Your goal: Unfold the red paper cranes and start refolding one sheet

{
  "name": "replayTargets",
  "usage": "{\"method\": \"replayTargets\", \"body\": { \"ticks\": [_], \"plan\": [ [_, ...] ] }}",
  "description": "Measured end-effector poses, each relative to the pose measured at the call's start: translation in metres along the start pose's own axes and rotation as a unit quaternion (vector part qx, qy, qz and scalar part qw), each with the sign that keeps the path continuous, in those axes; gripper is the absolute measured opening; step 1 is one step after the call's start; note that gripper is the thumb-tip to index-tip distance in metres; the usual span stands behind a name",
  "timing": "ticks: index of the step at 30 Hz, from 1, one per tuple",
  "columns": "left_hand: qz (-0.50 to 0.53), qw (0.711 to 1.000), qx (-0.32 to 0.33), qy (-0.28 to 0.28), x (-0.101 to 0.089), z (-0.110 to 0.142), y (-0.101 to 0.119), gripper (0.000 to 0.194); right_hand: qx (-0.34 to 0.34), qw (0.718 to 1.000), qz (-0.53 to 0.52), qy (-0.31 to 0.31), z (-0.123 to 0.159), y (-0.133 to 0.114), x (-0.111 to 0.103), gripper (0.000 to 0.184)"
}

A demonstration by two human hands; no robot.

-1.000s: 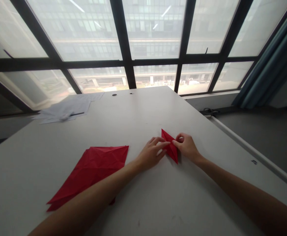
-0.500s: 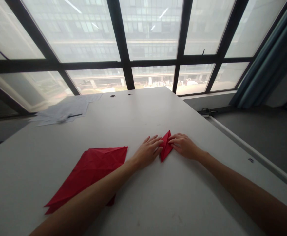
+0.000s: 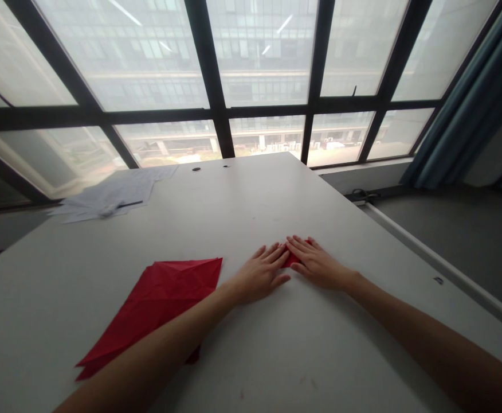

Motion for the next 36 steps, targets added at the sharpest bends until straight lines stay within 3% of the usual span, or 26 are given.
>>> {"method": "replayTargets", "body": {
  "ticks": [2, 6, 11, 17, 23, 30, 36],
  "plan": [
    [-0.003, 1.000, -0.002, -0.010, 0.000, 0.000, -0.001, 0.069, 0.017, 0.999, 0.000, -0.040, 0.001, 0.005, 0.005, 0.068],
    [-0.007, 0.999, -0.009, -0.037, 0.000, 0.000, -0.001, 0.071, 0.096, 0.994, 0.007, -0.057, 0.007, 0.022, 0.004, 0.074],
    [-0.007, 0.998, 0.003, -0.054, -0.002, 0.001, 0.000, 0.065, 0.133, 0.989, 0.017, -0.064, 0.009, 0.037, 0.003, 0.066],
    [-0.008, 0.997, 0.003, -0.070, -0.002, 0.000, -0.002, 0.059, 0.162, 0.985, 0.026, -0.044, 0.005, 0.037, 0.005, 0.063],
    [-0.005, 0.998, 0.003, -0.070, -0.004, 0.000, -0.001, 0.058, 0.091, 0.992, 0.056, 0.060, 0.001, 0.022, -0.004, 0.056],
    [-0.016, 0.999, 0.006, -0.049, -0.002, 0.000, 0.000, 0.057, -0.003, 0.998, 0.035, -0.055, -0.001, 0.016, 0.007, 0.058],
    [-0.028, 0.999, 0.015, 0.018, -0.012, 0.003, 0.006, 0.059, 0.014, 0.998, 0.038, -0.050, 0.002, 0.016, 0.005, 0.069]
  ]
}}
Point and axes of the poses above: each hand's wrist, its own z-axis away from the middle knuckle, its own x-axis out of the palm, y = z × x, the point moved 3 cm from there along -z, towards the middle knuckle, and after that the axes turned 14 degrees about -y, right-handed, at the moved point
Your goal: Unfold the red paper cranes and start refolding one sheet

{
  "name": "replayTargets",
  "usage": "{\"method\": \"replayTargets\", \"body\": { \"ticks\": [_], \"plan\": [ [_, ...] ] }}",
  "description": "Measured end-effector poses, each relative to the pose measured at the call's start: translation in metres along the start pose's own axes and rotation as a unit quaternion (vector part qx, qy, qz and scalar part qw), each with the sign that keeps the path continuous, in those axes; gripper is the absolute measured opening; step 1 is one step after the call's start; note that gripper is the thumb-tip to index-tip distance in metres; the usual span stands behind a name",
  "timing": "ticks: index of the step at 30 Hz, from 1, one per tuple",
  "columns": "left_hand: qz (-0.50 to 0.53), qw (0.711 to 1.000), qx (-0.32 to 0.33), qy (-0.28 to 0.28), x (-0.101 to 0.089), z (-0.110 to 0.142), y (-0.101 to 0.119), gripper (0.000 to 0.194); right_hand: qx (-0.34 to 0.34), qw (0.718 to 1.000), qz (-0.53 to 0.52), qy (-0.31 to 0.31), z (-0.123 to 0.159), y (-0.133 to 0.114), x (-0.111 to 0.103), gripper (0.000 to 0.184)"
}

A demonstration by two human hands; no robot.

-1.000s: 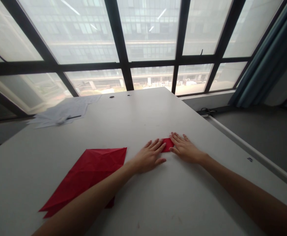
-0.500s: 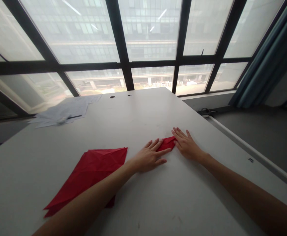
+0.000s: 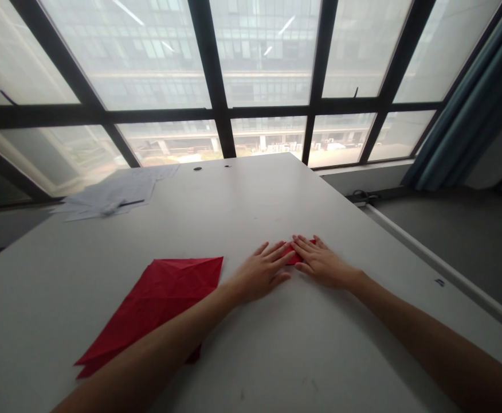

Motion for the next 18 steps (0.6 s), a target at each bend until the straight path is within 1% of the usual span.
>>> {"method": "replayTargets", "body": {
  "ticks": [4, 9, 13, 15, 18],
  "plan": [
    [0.004, 1.000, -0.015, -0.016, 0.005, 0.000, -0.005, 0.065, 0.036, 0.999, -0.004, 0.002, 0.000, 0.001, 0.001, 0.073],
    [0.010, 1.000, -0.023, -0.018, 0.010, -0.001, -0.008, 0.065, 0.041, 0.999, -0.012, -0.005, -0.001, 0.002, 0.002, 0.075],
    [0.012, 0.999, -0.034, -0.040, 0.009, -0.001, -0.007, 0.068, 0.057, 0.998, -0.008, -0.012, -0.001, 0.003, 0.003, 0.076],
    [0.012, 0.998, -0.036, -0.048, 0.010, -0.001, -0.007, 0.068, 0.083, 0.996, -0.005, -0.013, 0.000, 0.009, 0.004, 0.075],
    [0.011, 0.998, -0.033, -0.056, 0.011, -0.001, -0.008, 0.069, 0.147, 0.989, 0.000, -0.015, 0.004, 0.023, 0.005, 0.076]
  ]
}}
Point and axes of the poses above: each hand's wrist, its own z-axis away from the middle knuckle, its own x-axis out of the palm, y = z × x, the point moved 3 cm from there along -z, towards the middle knuckle, and after that the axes turned 14 degrees about -y, right-handed, at the moved point
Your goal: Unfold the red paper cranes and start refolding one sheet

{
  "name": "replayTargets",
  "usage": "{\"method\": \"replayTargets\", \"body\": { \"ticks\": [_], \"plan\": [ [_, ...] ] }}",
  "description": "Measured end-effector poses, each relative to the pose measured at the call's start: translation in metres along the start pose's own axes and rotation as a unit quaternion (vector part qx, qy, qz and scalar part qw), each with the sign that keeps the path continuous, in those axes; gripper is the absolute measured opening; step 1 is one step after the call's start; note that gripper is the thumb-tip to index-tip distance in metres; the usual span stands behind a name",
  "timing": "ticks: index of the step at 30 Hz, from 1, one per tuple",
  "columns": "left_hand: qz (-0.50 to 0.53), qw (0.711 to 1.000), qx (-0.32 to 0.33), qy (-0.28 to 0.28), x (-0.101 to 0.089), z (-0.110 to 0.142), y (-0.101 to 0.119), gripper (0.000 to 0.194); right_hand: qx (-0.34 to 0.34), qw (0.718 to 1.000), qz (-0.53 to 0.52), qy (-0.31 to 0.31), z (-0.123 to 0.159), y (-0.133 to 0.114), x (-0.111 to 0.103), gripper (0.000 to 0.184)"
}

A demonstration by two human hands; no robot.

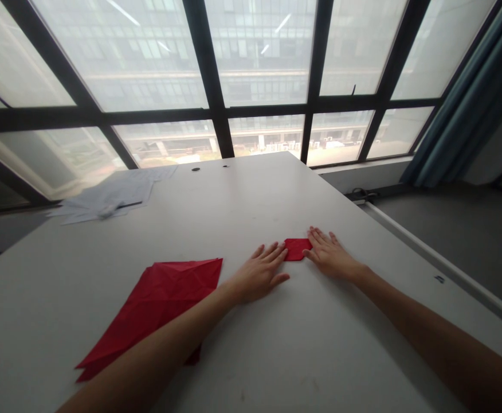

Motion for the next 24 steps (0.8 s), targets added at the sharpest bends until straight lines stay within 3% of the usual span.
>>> {"method": "replayTargets", "body": {
  "ticks": [4, 8, 11, 13, 17, 24],
  "plan": [
    [-0.004, 1.000, 0.002, -0.003, 0.000, -0.001, -0.001, 0.070, 0.051, 0.998, 0.023, 0.028, 0.001, 0.012, -0.007, 0.079],
    [-0.006, 1.000, 0.006, 0.005, 0.000, -0.001, 0.000, 0.069, -0.045, 0.991, 0.050, 0.116, 0.006, -0.008, -0.021, 0.070],
    [-0.002, 1.000, 0.006, 0.012, 0.000, 0.000, 0.000, 0.068, -0.123, 0.989, 0.027, 0.080, 0.007, -0.026, -0.018, 0.068],
    [0.000, 1.000, 0.004, 0.018, 0.001, 0.000, -0.001, 0.068, -0.138, 0.990, 0.007, 0.041, 0.006, -0.030, -0.011, 0.069],
    [0.003, 1.000, -0.006, 0.022, 0.001, 0.000, -0.001, 0.069, -0.115, 0.993, -0.017, 0.014, 0.001, -0.022, -0.002, 0.070],
    [0.015, 0.996, -0.075, 0.039, 0.003, -0.002, -0.002, 0.071, -0.069, 0.997, -0.030, 0.009, -0.002, 0.001, -0.006, 0.073]
  ]
}}
Point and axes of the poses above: each hand's wrist, its own z-axis away from the middle knuckle, its own x-axis out of the palm, y = z × x, the point moved 3 cm from there along -z, towards the middle knuckle, and after that the axes turned 14 degrees about -y, right-handed, at the moved point
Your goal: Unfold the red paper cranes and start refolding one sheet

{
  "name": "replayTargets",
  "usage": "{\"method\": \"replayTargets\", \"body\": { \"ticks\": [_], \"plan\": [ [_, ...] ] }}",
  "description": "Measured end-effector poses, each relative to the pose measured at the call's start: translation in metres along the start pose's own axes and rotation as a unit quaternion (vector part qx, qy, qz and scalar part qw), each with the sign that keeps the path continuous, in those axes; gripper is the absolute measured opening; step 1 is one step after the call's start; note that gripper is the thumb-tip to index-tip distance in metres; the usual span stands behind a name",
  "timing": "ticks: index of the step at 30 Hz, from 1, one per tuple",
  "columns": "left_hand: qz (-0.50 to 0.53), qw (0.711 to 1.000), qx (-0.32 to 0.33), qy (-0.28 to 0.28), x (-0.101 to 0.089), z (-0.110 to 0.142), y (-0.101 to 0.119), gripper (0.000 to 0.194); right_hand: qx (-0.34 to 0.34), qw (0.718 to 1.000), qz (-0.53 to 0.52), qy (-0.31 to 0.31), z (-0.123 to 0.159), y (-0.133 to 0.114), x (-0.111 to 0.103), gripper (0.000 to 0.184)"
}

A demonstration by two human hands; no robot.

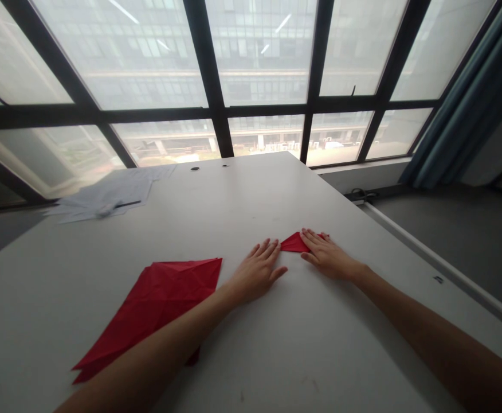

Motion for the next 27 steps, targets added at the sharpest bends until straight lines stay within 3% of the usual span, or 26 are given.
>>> {"method": "replayTargets", "body": {
  "ticks": [12, 16, 20, 23, 27],
  "plan": [
    [0.051, 0.991, -0.079, 0.098, -0.005, -0.006, -0.014, 0.055, 0.018, 1.000, 0.000, 0.000, 0.000, 0.000, -0.001, 0.078],
    [0.032, 0.992, 0.004, 0.120, -0.011, -0.004, -0.007, 0.045, 0.001, 1.000, 0.005, 0.008, 0.002, -0.006, -0.001, 0.074],
    [0.024, 0.993, 0.083, 0.081, -0.013, -0.002, 0.002, 0.043, -0.026, 1.000, 0.001, 0.006, 0.005, -0.017, 0.001, 0.070],
    [0.026, 0.993, 0.097, 0.061, -0.014, -0.001, 0.004, 0.037, -0.045, 0.999, 0.000, 0.009, 0.006, -0.023, 0.000, 0.066],
    [0.035, 0.993, 0.095, 0.063, -0.015, -0.002, 0.004, 0.035, -0.019, 0.993, -0.033, 0.109, 0.004, -0.017, -0.011, 0.058]
  ]
}}
Point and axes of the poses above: each hand's wrist, its own z-axis away from the middle knuckle, its own x-axis out of the palm, y = z × x, the point moved 3 cm from there along -z, towards the middle knuckle, and after that the axes turned 14 degrees about -y, right-handed, at the moved point
